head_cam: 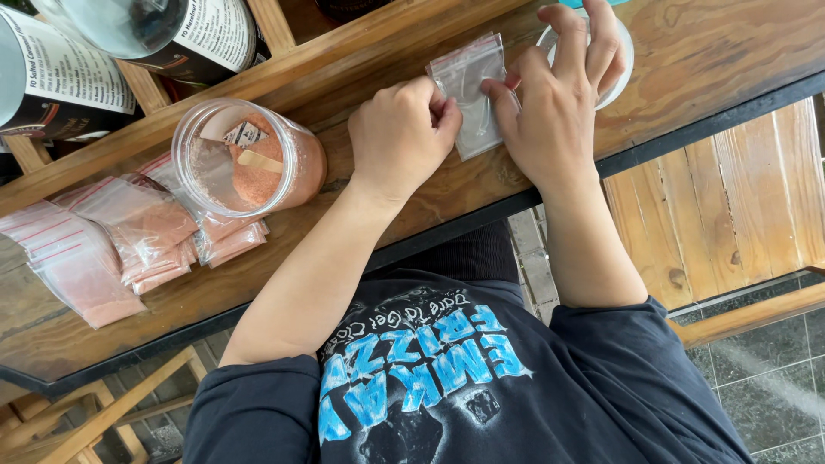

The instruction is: The person portions orange powder from a large container into several small plastic bags by hand at a table.

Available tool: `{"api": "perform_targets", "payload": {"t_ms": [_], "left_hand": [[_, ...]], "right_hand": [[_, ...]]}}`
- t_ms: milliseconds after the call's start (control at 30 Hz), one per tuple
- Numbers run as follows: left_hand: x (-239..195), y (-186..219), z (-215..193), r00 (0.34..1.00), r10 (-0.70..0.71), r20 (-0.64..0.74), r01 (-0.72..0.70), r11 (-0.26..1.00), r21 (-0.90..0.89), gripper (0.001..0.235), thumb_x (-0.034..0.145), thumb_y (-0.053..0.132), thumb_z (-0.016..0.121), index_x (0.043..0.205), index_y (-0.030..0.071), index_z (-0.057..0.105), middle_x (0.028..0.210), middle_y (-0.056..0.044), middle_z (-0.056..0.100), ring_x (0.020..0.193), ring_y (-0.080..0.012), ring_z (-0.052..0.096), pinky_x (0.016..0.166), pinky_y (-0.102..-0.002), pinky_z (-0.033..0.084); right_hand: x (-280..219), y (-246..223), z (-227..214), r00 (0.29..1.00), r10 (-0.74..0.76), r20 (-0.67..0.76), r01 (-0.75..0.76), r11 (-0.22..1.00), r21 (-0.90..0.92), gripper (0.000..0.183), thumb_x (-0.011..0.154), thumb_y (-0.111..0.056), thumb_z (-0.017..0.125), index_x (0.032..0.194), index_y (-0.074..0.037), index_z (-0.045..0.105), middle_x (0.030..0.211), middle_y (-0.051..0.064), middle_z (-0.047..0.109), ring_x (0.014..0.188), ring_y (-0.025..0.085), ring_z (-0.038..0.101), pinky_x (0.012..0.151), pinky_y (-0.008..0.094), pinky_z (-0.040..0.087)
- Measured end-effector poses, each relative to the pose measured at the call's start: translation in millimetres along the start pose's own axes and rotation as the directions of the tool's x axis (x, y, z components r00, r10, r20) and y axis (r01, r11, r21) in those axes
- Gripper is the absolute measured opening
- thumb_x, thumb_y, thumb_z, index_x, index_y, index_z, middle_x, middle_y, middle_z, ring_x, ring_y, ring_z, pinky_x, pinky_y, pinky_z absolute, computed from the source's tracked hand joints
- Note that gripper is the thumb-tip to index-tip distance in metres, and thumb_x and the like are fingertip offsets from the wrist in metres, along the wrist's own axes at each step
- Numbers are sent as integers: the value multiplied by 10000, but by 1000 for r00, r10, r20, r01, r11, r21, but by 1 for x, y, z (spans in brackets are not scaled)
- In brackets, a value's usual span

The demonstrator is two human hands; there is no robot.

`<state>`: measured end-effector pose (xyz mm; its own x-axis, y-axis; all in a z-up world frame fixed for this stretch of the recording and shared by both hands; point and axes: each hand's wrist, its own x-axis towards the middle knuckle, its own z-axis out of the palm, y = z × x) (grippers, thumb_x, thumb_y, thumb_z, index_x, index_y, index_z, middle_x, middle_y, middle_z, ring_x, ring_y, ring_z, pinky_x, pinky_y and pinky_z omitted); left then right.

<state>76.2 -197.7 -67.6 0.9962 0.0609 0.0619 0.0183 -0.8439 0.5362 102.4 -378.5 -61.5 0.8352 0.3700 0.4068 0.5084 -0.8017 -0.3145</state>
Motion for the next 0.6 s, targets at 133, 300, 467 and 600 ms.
{"api": "perform_targets", "payload": {"t_ms": [133,300,467,600], "left_hand": [[0,-2,1,1000,3,9,-3,1000,2,266,885,316,665,667,172,617,663,15,715,598,-307,671,448,-472,450],[-1,-5,3,997,71,-32,-71,997,30,305,891,297,706,683,152,536,623,5,635,526,-280,636,391,-444,428],[-6,-2,4,953,234,-192,-211,968,134,223,862,235,690,1050,184,580,846,12,649,591,-235,650,350,-400,436],[-7,-3,4,936,288,-203,-246,946,212,275,881,244,681,1142,162,711,866,-9,634,568,-263,654,330,-400,435]], "right_hand": [[0,3,3,1000,-9,2,9,1000,-22,351,1025,-189,858,854,-13,608,1417,190,424,1394,393,188,1005,597,376],[3,1,1,992,-102,-81,96,993,-70,402,1005,-179,897,873,15,571,1259,205,515,1291,454,358,1015,601,346],[9,-2,3,957,-240,-162,221,967,-127,113,1043,-123,795,1017,-30,736,1192,91,675,1246,346,485,992,459,301],[2,1,11,954,-274,-123,255,955,-151,153,1074,-10,685,1076,-88,817,1214,14,795,1272,337,582,1002,479,231]]}}
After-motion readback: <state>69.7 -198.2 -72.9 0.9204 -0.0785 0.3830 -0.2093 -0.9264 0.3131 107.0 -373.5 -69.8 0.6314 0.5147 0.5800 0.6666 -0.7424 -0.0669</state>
